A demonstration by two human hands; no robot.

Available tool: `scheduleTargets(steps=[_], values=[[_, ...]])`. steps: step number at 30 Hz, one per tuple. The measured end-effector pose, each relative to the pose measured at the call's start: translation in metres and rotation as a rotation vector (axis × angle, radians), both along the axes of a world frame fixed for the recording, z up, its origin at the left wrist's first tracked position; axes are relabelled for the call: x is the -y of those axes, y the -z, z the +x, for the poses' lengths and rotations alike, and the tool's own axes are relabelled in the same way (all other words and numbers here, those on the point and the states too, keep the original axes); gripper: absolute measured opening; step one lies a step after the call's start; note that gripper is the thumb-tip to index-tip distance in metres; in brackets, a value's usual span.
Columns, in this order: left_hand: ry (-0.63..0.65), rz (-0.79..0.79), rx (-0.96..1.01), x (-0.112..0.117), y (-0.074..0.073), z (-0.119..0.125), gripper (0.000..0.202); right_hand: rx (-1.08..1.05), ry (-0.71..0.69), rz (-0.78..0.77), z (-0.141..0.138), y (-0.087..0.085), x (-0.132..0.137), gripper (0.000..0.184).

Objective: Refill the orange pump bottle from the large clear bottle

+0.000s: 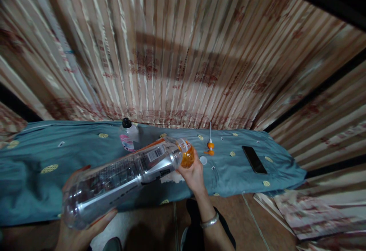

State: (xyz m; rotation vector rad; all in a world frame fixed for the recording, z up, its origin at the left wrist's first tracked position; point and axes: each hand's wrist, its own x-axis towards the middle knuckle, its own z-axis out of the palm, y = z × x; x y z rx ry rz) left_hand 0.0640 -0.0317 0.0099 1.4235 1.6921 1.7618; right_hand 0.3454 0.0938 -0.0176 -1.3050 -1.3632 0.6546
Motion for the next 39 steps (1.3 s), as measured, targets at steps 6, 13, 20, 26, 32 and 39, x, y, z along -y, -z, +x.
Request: scheduleTargets(steps=[6,13,20,26,32,39], values=[[-0.032,-0.03,0.118,0.001,-0.006,0.008,0.097,-0.006,-0.001,-0.01,0.001,0.0,-0.001,0.071],[0.004,0.017,0.018,0.001,-0.003,0.004,0.094,-0.053,-0.02,0.0,-0.002,-0.003,0.0,0.075],[0.072,0.048,-0.156,-0.003,0.002,-0.014,0.096,-0.055,-0.011,0.002,-0.003,-0.003,0.0,0.072],[-0.024,0.042,-0.151,-0.001,0.002,-0.011,0.095,-0.06,-0.009,0.016,-0.003,-0.002,0.0,0.067],[0.032,0.015,-0.017,-0.001,-0.002,-0.006,0.096,-0.046,0.001,-0.007,-0.003,-0.004,0.0,0.061],[-0.023,0.012,-0.001,0.001,-0.003,0.003,0.096,-0.056,0.047,-0.025,-0.006,-0.003,0.0,0.058]])
